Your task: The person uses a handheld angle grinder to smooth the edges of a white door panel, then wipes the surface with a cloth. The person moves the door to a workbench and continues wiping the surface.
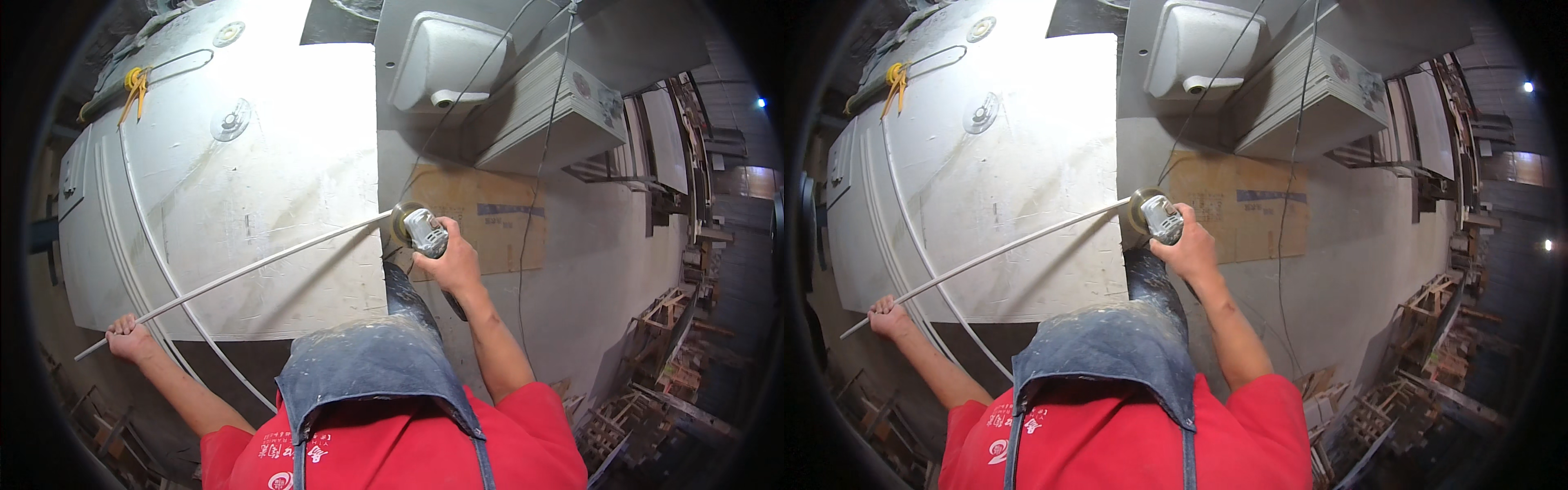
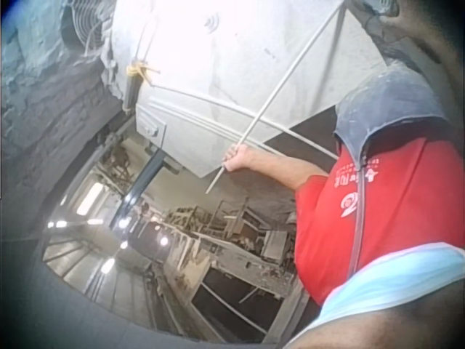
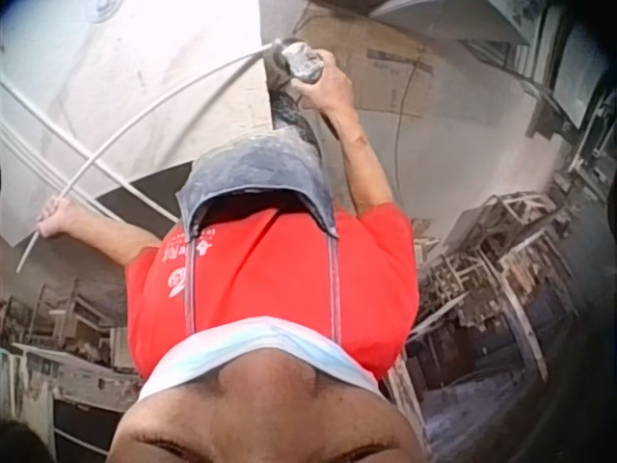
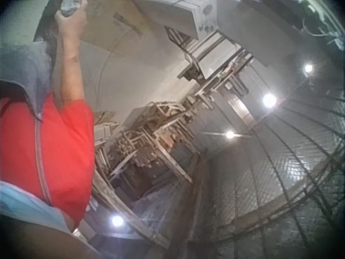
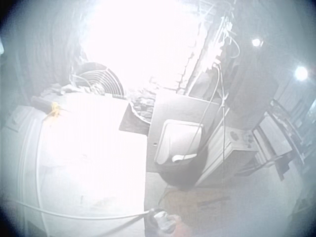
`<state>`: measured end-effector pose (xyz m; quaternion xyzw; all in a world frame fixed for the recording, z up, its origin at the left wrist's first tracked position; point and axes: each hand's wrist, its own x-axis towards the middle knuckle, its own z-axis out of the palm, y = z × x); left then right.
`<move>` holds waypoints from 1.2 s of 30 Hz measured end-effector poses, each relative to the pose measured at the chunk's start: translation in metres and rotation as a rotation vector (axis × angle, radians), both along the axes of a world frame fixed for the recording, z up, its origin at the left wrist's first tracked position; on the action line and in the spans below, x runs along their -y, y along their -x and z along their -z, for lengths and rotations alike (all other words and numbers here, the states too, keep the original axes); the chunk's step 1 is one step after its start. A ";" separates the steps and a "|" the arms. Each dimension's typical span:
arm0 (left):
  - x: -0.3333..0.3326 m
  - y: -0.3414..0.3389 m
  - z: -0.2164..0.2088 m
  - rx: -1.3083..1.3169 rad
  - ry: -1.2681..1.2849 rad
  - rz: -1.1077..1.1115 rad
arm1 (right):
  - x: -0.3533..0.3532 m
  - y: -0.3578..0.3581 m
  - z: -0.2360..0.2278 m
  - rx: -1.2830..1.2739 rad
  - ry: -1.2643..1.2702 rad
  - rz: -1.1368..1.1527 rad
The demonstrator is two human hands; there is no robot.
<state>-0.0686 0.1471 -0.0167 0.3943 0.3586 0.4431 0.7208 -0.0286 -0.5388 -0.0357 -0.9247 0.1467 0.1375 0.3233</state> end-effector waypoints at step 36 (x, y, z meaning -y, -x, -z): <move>-0.030 0.002 0.019 -0.026 0.047 -0.014 | 0.013 0.005 0.012 -0.045 -0.036 0.139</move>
